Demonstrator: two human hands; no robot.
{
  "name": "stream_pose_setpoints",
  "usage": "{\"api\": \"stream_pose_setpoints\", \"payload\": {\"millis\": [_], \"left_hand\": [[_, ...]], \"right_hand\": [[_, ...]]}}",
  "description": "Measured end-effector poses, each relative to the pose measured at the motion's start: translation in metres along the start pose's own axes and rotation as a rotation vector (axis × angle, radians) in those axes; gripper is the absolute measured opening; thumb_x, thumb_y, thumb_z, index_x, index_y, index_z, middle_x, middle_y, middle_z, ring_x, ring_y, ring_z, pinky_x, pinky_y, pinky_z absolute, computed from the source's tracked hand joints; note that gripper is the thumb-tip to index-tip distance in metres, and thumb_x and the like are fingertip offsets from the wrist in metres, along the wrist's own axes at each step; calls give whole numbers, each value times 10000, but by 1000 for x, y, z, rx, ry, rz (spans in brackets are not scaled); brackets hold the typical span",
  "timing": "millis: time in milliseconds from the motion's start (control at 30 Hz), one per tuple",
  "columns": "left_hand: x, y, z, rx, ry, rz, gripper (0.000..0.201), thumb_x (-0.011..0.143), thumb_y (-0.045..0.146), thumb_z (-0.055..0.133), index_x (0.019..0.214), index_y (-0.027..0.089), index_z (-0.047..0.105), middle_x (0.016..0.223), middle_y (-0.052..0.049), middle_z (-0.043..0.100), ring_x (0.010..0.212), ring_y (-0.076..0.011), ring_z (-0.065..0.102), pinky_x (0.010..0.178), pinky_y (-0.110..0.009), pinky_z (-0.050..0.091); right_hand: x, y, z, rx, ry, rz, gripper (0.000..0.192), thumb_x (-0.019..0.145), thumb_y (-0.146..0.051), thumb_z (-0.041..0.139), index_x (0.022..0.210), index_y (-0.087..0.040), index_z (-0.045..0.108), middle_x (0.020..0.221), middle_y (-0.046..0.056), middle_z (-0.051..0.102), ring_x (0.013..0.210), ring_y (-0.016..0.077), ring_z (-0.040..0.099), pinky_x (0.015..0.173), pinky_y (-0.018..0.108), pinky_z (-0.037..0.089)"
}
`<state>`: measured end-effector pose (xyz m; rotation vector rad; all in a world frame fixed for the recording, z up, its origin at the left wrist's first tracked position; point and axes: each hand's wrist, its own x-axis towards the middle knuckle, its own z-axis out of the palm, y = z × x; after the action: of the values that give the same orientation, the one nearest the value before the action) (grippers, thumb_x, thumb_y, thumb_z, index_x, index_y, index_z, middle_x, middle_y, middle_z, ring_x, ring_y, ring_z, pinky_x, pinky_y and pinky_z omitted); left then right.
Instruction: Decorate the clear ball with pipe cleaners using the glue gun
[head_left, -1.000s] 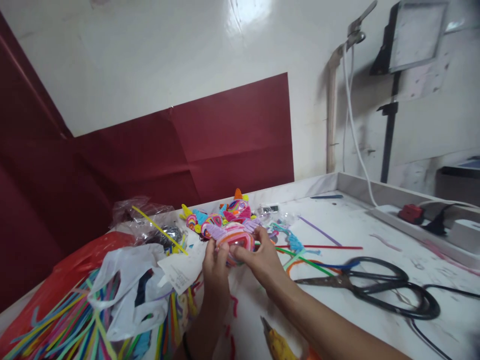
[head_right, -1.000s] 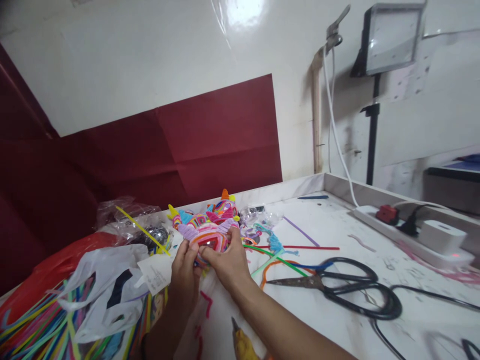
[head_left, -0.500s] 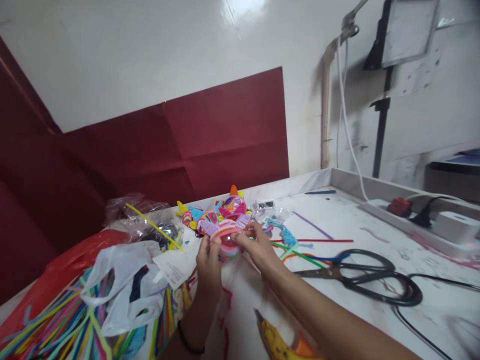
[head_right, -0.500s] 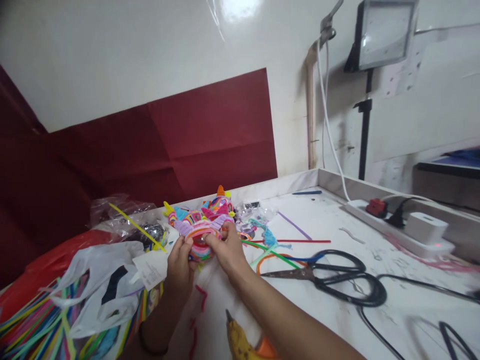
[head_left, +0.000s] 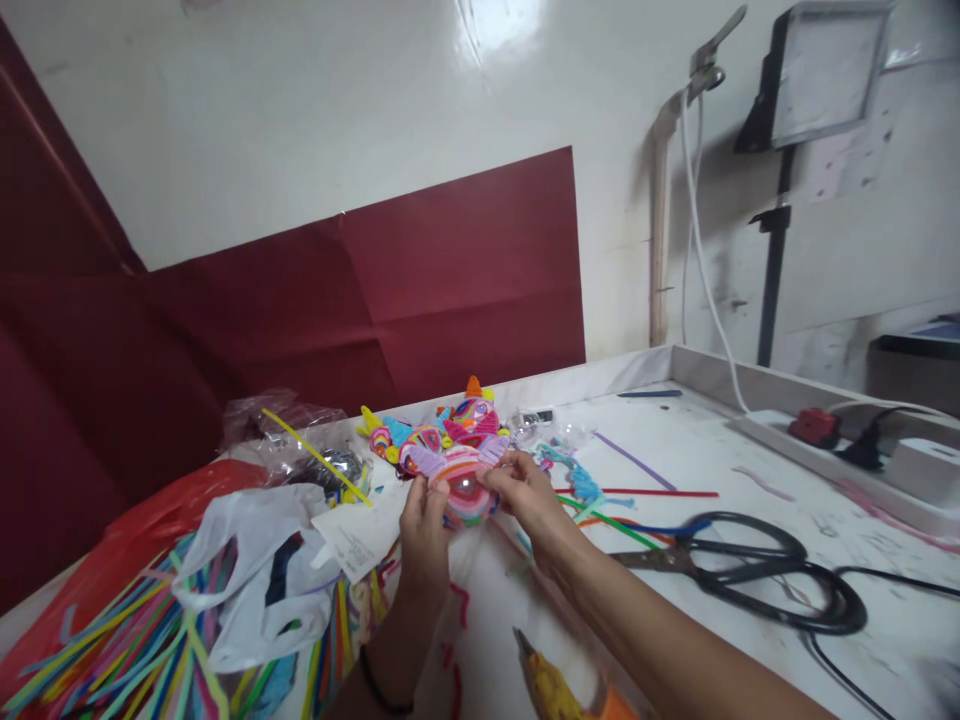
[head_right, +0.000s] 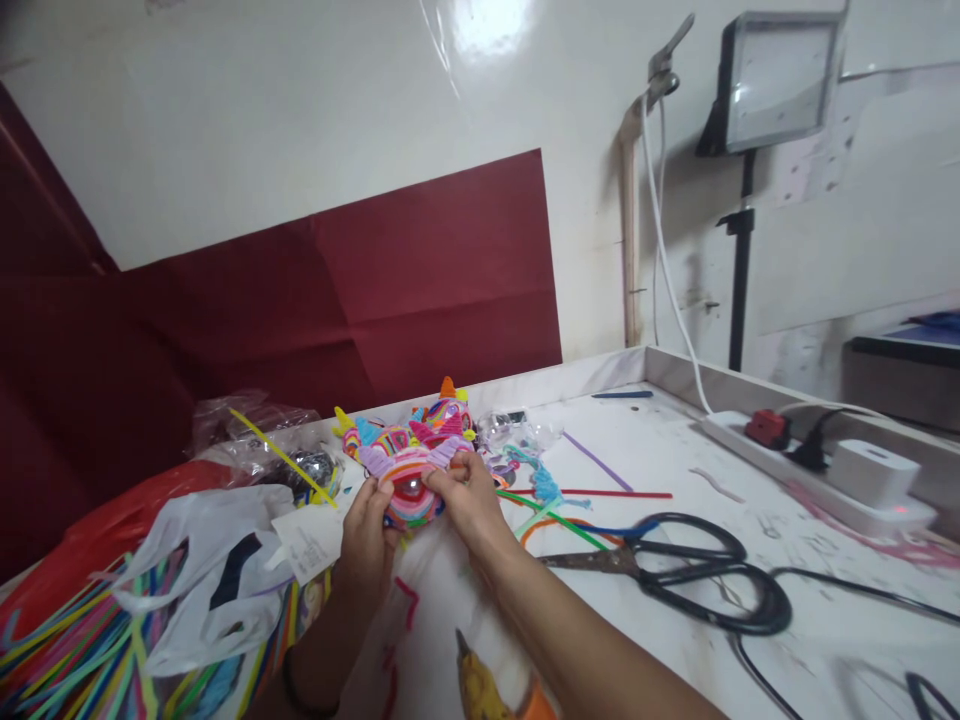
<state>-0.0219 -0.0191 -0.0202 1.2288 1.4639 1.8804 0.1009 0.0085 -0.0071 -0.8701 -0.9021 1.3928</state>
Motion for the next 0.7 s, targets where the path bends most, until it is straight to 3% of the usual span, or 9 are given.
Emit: {"api": "stream_pose_setpoints", "payload": {"millis": [200,400,700], "left_hand": [[0,-2,-1,-72,-67,-40,257,818,417,605,935,198,672,901,-90,704,844,-257,658,752,-351,538],[-2,5,-3,-130,-94,-72,368,809,441,629,1065,179,658,1078,-120,712,998,-270,660,850,-355,524],[-3,14,-3,-166,-120,-55,389,799,433,627,1087,172,655,1045,-122,728,935,-274,676,814,-357,542]], "right_hand": [[-1,-5,-4,27,-19,37,443,509,-306,807,844,-225,530,557,-107,499,504,103,436,533,245,314],[-1,-9,-1,54,-20,35,480,479,-313,835,828,-231,516,518,-126,453,479,93,396,517,241,264],[-4,-11,0,59,-26,32,443,501,-286,819,837,-220,539,526,-118,493,503,99,437,541,246,306]]}}
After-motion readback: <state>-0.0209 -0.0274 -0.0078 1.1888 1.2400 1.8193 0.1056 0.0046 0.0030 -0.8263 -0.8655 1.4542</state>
